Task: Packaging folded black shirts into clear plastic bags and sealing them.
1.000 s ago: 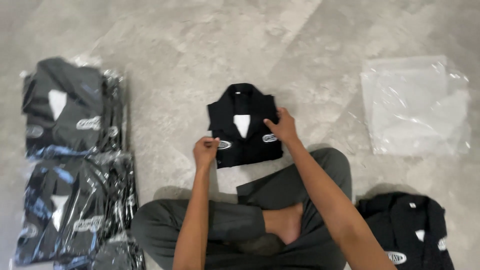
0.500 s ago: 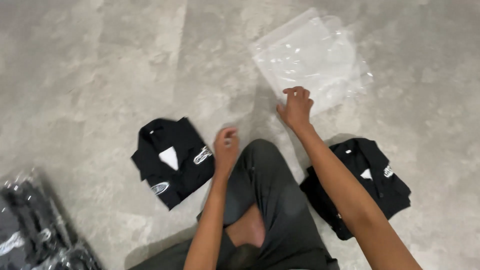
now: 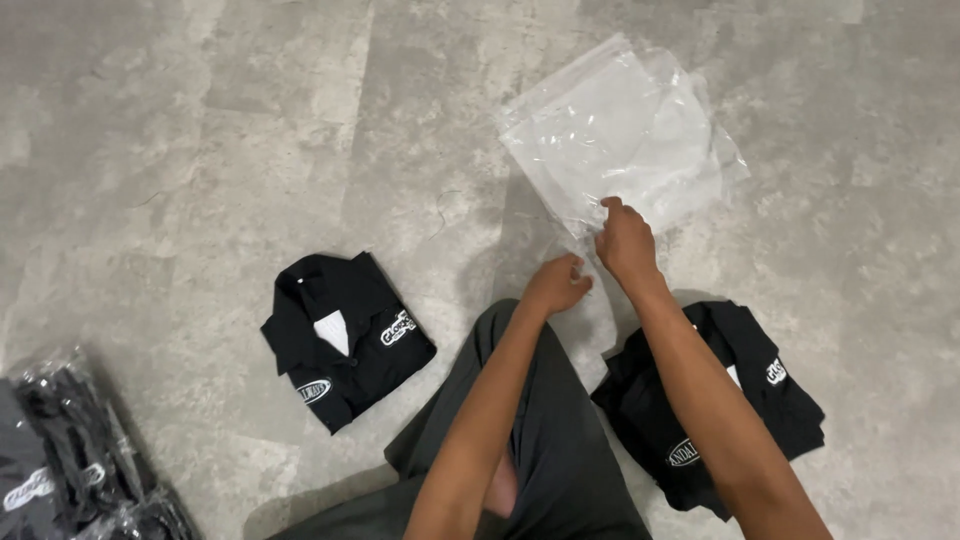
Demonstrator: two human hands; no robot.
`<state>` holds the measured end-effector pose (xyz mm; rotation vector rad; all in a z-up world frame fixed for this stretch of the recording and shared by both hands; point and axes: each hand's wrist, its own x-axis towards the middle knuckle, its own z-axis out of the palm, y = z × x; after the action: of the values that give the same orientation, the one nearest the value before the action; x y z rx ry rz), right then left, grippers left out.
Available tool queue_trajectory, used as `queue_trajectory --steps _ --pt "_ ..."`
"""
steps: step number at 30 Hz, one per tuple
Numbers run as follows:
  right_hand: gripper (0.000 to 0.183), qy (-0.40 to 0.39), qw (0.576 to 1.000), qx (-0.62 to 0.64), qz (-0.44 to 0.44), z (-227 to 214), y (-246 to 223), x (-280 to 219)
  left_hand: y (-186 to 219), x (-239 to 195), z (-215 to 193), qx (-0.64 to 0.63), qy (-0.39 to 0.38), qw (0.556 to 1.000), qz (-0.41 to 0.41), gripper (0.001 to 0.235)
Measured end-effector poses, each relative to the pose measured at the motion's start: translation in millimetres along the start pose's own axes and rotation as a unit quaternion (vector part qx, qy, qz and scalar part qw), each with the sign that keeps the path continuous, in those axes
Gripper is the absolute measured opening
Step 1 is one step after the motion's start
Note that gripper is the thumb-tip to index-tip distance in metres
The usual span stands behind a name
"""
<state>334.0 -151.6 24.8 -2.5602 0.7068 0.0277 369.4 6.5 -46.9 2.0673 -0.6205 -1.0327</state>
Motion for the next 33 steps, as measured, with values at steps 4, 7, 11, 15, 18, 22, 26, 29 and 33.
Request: queue_trajectory --steps 4,7,11,15,18,22,26,29,33 --pt "0.046 0.039 0.987 0.153 -0.029 -21.4 -69.2 -10.2 31.5 -28.0 -19.9 -0.105 0.023 0.994 -0.005 0.092" --pt "0.05 -0.047 0.964 0.262 0.021 -36.2 -117.4 -18.4 64.2 -68.1 -60.0 -0.253 0.115 0.96 -0.025 0.079" --pt "0.048 -0.134 0.92 0.326 -0.171 -54.6 -168.7 -35.5 6.5 -84.5 -91.0 -0.544 0.309 0.78 -0.027 0.035" --pt "0.036 -0.043 0.949 0.239 -0.201 -4.2 -162.6 -16.6 -49.3 -141.5 -146.4 -0.524 0.46 0.717 -0.03 0.029" --pt "0.042 -0.05 0.97 0.198 -0.136 43.7 -154.2 -3.6 -119.1 -203.7 -182.3 -0.536 0.502 0.679 -0.017 0.038" --pt "0.06 -0.044 0.984 0.141 -0.099 127.3 -161.3 -14.7 -229.7 -287.2 -206.8 -0.415 0.534 0.728 -0.113 0.044" --pt "0.078 -0.206 0.971 0.091 -0.082 172.7 -204.4 -60.5 -331.4 -357.5 -205.3 -0.345 0.559 0.732 -0.182 0.046" --pt "0.08 -0.258 0.956 0.108 -0.093 177.8 -249.6 -103.2 -365.7 -396.1 -199.7 -0.33 0.558 0.732 -0.208 0.044" --pt "0.074 -0.192 0.969 0.113 -0.108 170.5 -290.0 -151.7 -374.3 -428.8 -195.8 -0.279 0.567 0.748 -0.205 0.043"
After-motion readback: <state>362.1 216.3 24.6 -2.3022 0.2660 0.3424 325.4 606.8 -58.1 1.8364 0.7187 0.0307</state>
